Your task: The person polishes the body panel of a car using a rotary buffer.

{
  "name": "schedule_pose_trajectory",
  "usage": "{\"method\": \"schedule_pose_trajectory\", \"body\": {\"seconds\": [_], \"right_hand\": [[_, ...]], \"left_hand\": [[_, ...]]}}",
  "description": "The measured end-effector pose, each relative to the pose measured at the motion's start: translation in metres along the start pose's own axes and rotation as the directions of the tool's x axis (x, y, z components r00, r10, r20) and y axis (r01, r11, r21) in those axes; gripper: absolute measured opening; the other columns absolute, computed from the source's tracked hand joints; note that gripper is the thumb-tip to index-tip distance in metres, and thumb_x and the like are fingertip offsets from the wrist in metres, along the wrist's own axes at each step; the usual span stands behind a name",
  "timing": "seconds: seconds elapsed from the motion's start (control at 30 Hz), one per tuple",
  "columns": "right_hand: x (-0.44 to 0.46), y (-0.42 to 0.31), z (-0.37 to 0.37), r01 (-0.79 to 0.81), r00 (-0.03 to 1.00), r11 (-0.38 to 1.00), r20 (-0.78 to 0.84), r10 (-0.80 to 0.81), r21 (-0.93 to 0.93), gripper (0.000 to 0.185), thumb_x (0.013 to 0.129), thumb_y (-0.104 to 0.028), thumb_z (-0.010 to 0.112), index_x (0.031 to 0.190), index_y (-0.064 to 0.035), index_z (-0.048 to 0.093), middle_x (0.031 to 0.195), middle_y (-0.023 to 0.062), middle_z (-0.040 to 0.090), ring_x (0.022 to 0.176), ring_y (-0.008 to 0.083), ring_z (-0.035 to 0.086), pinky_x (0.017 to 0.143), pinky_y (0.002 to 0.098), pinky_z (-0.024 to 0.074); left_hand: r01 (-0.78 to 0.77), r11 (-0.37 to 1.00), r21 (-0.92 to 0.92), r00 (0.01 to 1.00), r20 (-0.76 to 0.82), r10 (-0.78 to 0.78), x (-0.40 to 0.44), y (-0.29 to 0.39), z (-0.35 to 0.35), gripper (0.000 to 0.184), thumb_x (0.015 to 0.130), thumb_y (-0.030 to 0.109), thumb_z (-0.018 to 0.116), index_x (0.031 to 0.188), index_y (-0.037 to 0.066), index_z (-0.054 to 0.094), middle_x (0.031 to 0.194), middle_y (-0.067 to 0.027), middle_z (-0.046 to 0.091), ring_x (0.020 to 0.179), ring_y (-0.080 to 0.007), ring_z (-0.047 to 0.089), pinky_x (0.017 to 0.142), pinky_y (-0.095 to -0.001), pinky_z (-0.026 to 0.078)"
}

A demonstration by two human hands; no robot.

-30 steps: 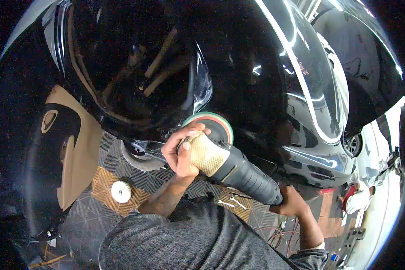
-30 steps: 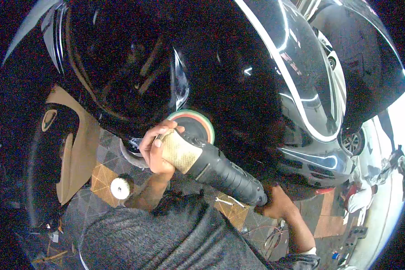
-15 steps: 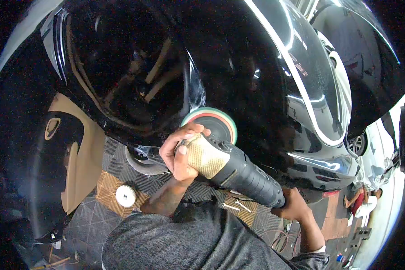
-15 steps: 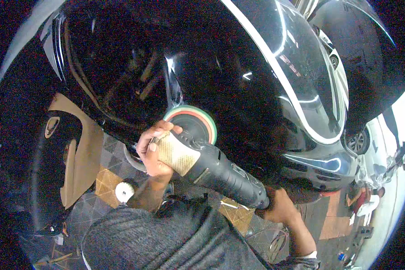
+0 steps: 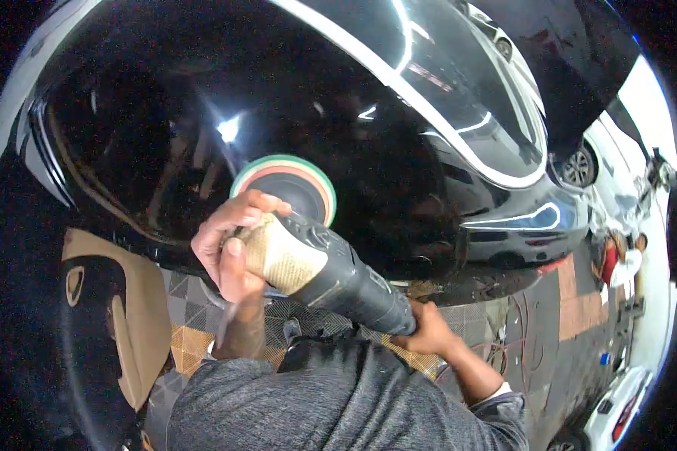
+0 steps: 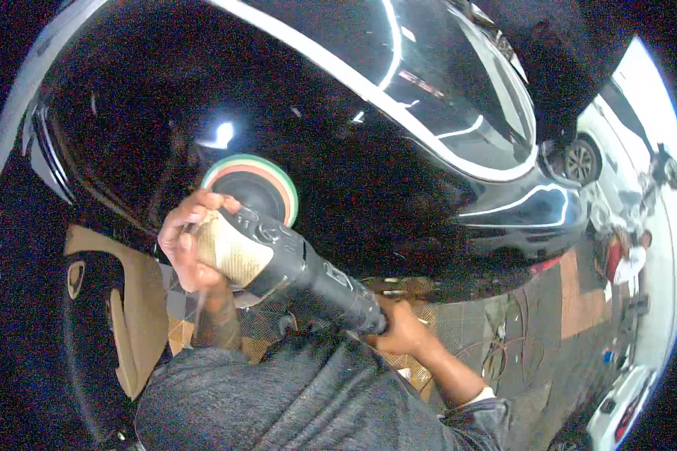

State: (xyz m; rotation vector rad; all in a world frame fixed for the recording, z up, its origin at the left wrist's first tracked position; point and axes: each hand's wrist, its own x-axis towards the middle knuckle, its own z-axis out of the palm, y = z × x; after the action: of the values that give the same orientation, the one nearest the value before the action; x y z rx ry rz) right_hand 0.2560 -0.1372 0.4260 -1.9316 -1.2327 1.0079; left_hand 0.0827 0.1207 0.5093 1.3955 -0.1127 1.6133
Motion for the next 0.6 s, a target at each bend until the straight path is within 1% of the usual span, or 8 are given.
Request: {"method": "schedule_pose_trajectory", "body": {"seconds": [0.1,0.17,0.2,0.3,0.37,0.47,0.5,0.6], "right_hand": [[-0.011,0.034,0.028,0.092,0.995,0.995,-0.029,-0.091,0.025,0.058,0.063,-0.019,0.079,0.116,0.0003,0.064,0.103,0.0213,0.071,0.095,0.0303,0.069,0.089,0.0387,0.0525],[-0.029,0.047,0.044,-0.094,0.982,0.975,-0.14,0.124,0.2,0.053,0.063,-0.018,0.079,0.112,-0.0007,0.066,0.103,0.0178,0.072,0.095,0.0275,0.069,0.088,0.0384,0.0529],[-0.034,0.054,0.052,-0.084,0.988,0.977,-0.111,0.107,0.195,0.053,0.063,-0.018,0.079,0.112,-0.0007,0.066,0.103,0.0178,0.072,0.095,0.0275,0.069,0.088,0.0384,0.0529],[-0.041,0.068,0.072,-0.05,0.932,0.909,-0.308,0.193,0.415,0.054,0.059,-0.016,0.08,0.109,-0.001,0.067,0.101,0.0151,0.072,0.095,0.0273,0.069,0.088,0.0403,0.0526],[-0.033,0.085,0.084,-0.064,0.937,0.934,-0.301,0.177,0.35,0.053,0.06,-0.016,0.08,0.108,-0.0005,0.068,0.101,0.0153,0.072,0.095,0.0275,0.069,0.088,0.0403,0.0527],[-0.009,0.059,0.088,-0.024,0.932,0.931,-0.329,0.152,0.364,0.051,0.06,-0.019,0.081,0.106,0.0006,0.068,0.102,0.0171,0.073,0.095,0.0284,0.07,0.089,0.0401,0.0529],[0.002,0.052,0.089,-0.016,0.962,0.945,-0.251,0.103,0.328,0.052,0.06,-0.02,0.081,0.107,0.0008,0.068,0.102,0.0178,0.072,0.096,0.0285,0.07,0.089,0.0399,0.0529],[0.034,0.031,0.096,0.029,0.995,0.961,-0.098,-0.002,0.274,0.058,0.061,-0.022,0.082,0.112,0.0013,0.065,0.105,0.0186,0.072,0.097,0.0287,0.069,0.09,0.0389,0.0527]], "left_hand": [[0.058,0.997,0.044,0.972,0.223,-0.067,0.003,-0.012,0.02,0.034,0.086,0.026,0.056,0.093,-0.005,0.069,0.091,-0.024,0.071,0.082,-0.0317,0.071,0.076,-0.0438,0.058],[-0.022,0.997,0.076,0.914,0.406,-0.011,0.011,-0.018,0.058,0.031,0.087,0.022,0.053,0.093,-0.004,0.069,0.092,-0.0183,0.073,0.083,-0.0284,0.073,0.078,-0.0389,0.058],[0.006,1.0,0.025,0.892,0.452,-0.016,0.003,-0.029,0.074,0.026,0.085,0.017,0.054,0.095,-0.002,0.069,0.092,-0.0171,0.072,0.082,-0.0269,0.073,0.078,-0.0364,0.058],[0.021,1.0,-0.009,0.847,0.531,-0.013,0.004,-0.032,0.105,0.019,0.079,0.007,0.057,0.093,-0.001,0.068,0.092,-0.0151,0.071,0.077,-0.0235,0.071,0.073,-0.0341,0.057],[0.068,0.998,-0.015,0.835,0.549,-0.049,0.008,-0.027,0.1,0.02,0.075,0.0,0.059,0.093,-0.004,0.067,0.093,-0.0154,0.071,0.078,-0.0224,0.071,0.073,-0.0328,0.056],[-0.011,0.999,0.039,0.854,0.52,-0.011,0.019,-0.016,0.061,0.025,0.075,0.008,0.056,0.093,-0.004,0.069,0.093,-0.0177,0.072,0.083,-0.0268,0.072,0.081,-0.0362,0.057],[0.01,0.994,0.111,0.847,0.527,-0.068,0.022,-0.012,0.044,0.028,0.075,0.012,0.054,0.092,-0.004,0.069,0.093,-0.0196,0.072,0.086,-0.0294,0.072,0.084,-0.0381,0.057],[-0.029,0.982,0.188,0.887,0.458,-0.061,0.043,0.003,0.005,0.036,0.083,0.03,0.056,0.09,-0.004,0.068,0.089,-0.0254,0.07,0.077,-0.0312,0.071,0.073,-0.0415,0.058]]}}
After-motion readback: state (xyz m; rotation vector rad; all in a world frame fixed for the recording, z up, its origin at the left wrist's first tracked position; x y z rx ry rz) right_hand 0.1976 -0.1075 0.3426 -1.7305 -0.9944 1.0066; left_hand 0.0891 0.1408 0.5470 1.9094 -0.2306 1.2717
